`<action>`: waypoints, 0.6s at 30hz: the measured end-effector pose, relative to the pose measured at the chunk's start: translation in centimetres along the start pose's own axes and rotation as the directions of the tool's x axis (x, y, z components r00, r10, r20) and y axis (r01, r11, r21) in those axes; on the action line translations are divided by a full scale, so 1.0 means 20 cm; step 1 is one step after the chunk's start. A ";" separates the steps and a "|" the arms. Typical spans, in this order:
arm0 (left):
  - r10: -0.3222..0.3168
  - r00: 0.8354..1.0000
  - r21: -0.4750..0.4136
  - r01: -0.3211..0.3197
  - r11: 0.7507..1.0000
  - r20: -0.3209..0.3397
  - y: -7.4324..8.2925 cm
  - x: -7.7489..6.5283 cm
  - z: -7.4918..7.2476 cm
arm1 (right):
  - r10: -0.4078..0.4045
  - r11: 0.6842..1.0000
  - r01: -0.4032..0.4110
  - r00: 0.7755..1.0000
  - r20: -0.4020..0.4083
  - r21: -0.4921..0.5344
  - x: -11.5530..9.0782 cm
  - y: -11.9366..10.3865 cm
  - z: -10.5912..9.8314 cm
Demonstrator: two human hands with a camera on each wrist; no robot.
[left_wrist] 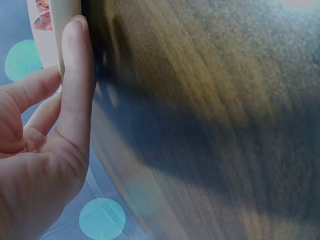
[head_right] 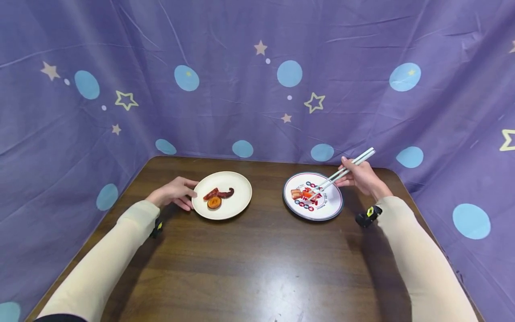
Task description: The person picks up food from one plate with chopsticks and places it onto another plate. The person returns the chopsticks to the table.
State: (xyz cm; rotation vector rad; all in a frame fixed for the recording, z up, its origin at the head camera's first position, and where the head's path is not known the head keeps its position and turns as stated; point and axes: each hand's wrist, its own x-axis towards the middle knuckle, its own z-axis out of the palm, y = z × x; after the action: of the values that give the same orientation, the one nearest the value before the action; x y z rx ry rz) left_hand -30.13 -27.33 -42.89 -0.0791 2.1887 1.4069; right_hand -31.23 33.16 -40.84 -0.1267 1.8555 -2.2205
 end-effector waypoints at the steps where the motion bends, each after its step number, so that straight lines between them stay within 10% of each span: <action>1: -0.001 1.000 -0.001 0.001 1.000 0.000 0.00 0.00 0.00 | 0.002 1.000 -0.002 1.000 0.007 0.007 0.01 0.00 0.00; 18: 0.003 1.000 0.001 -0.003 1.000 0.006 0.01 -0.01 0.01 | 0.059 0.997 -0.063 0.993 0.098 0.034 0.08 -0.05 0.01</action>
State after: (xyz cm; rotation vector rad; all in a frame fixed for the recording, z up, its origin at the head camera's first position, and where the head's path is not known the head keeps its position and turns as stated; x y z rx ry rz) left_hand -29.99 -27.17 -42.64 -0.0711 2.1855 1.4067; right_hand -32.90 32.77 -40.04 -0.1658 1.7428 -2.1665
